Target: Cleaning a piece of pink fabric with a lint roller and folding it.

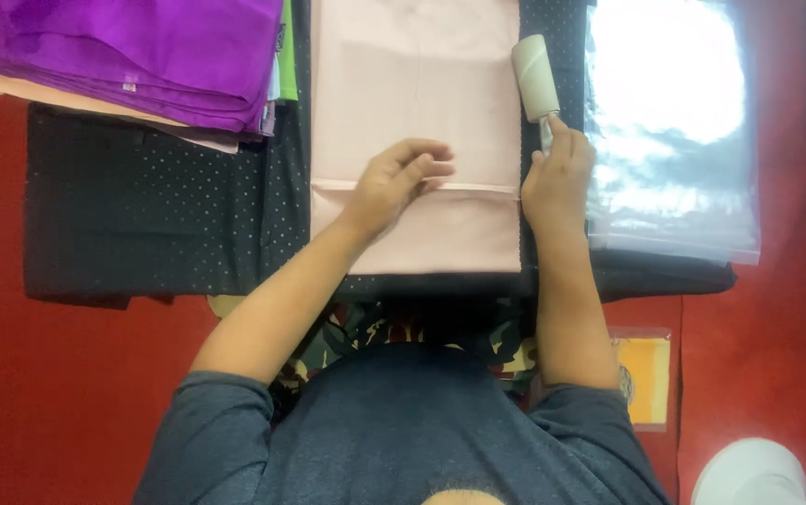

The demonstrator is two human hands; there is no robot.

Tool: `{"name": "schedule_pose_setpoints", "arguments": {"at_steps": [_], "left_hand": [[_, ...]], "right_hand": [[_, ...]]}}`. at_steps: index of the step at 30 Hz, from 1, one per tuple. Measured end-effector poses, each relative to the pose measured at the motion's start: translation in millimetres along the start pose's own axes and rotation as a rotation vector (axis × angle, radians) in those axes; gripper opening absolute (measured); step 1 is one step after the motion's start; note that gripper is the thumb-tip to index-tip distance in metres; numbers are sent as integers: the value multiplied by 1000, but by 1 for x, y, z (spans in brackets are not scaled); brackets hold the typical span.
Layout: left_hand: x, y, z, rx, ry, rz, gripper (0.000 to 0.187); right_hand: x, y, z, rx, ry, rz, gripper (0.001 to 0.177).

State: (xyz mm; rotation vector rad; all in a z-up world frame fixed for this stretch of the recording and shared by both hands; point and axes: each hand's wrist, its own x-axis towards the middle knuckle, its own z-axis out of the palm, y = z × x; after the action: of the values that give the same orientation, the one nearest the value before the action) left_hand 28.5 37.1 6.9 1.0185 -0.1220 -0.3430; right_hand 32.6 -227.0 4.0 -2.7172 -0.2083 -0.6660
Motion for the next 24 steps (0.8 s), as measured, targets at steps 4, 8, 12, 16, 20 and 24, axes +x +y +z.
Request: {"name": "schedule_pose_setpoints", "arguments": {"at_steps": [4,8,12,16,20,24], "left_hand": [[-47,35,-7,795,28,210,34],[-74,20,-3,1732,-182,372,55],[-85,14,-24,1826,-260,320,67],[-97,38,-35,1811,-347,161,70],[-109,50,-56,1890,-251,153,73],[-125,60,-61,1817,-302,441,65]], "right_hand": [[-2,-50,-21,44,63,-126,43],[-42,-107,9,514,-175,-370,56],[-54,-125,12,390,-345,-526,83],[-60,-99,-20,216,-520,-468,86],[-62,-68,-50,220,-588,-341,80],[-79,-41,-66,349,-490,-302,51]]}}
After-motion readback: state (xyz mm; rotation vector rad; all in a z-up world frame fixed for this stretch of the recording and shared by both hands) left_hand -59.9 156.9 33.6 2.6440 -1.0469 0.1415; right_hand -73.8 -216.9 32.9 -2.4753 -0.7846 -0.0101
